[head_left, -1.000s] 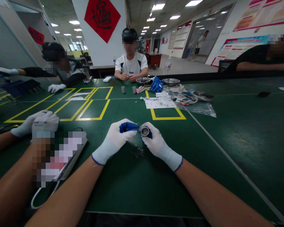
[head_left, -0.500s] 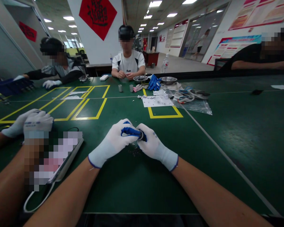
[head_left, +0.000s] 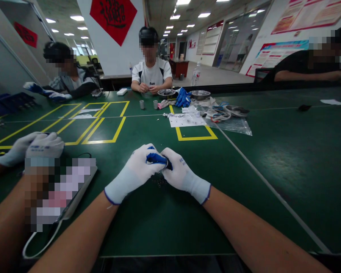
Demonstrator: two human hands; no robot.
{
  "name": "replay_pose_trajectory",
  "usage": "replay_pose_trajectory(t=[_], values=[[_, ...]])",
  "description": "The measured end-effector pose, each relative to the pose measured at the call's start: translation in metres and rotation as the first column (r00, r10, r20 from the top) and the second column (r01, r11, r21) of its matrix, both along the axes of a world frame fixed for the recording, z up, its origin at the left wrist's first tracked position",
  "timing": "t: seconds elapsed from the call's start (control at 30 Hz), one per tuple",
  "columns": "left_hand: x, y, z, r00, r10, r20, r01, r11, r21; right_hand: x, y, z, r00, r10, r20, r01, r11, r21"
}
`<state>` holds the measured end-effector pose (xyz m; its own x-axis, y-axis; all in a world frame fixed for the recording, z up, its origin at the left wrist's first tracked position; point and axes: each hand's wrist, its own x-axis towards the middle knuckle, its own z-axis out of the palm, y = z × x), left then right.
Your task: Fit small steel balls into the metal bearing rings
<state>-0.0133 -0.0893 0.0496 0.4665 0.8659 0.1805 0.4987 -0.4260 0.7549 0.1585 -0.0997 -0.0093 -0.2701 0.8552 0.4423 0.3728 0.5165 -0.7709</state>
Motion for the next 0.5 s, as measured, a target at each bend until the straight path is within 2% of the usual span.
replay_pose_trajectory(t=[0.07, 0.13, 0.27, 0.33, 0.5], values=[[0.0015, -0.0018, 0.0014, 0.999, 0.023, -0.033, -0.022, 0.999, 0.034, -0.0001, -0.0004, 0.0003, 1.000, -0.004, 0.009, 0.004, 1.000, -0.018], [0.0018, -0.0031, 0.0024, 0.999, 0.026, -0.031, -0.026, 1.000, 0.011, -0.0002, -0.0015, 0.0014, 1.000, -0.001, 0.009, 0.001, 1.000, -0.028], [-0.0009, -0.0032, 0.0021, 0.997, -0.015, 0.073, 0.027, 0.986, -0.163, -0.0008, -0.0036, 0.0033, 1.000, -0.008, -0.008, 0.008, 1.000, 0.005], [-0.0016, -0.0028, 0.0008, 0.995, -0.013, 0.099, 0.034, 0.977, -0.210, -0.0015, -0.0037, 0.0029, 1.000, -0.014, -0.008, 0.014, 1.000, 0.010], [0.0031, -0.0047, -0.0033, 0.994, 0.108, 0.025, -0.103, 0.984, -0.144, -0.0023, -0.0014, -0.0004, 0.998, -0.042, 0.036, 0.042, 0.999, 0.002]])
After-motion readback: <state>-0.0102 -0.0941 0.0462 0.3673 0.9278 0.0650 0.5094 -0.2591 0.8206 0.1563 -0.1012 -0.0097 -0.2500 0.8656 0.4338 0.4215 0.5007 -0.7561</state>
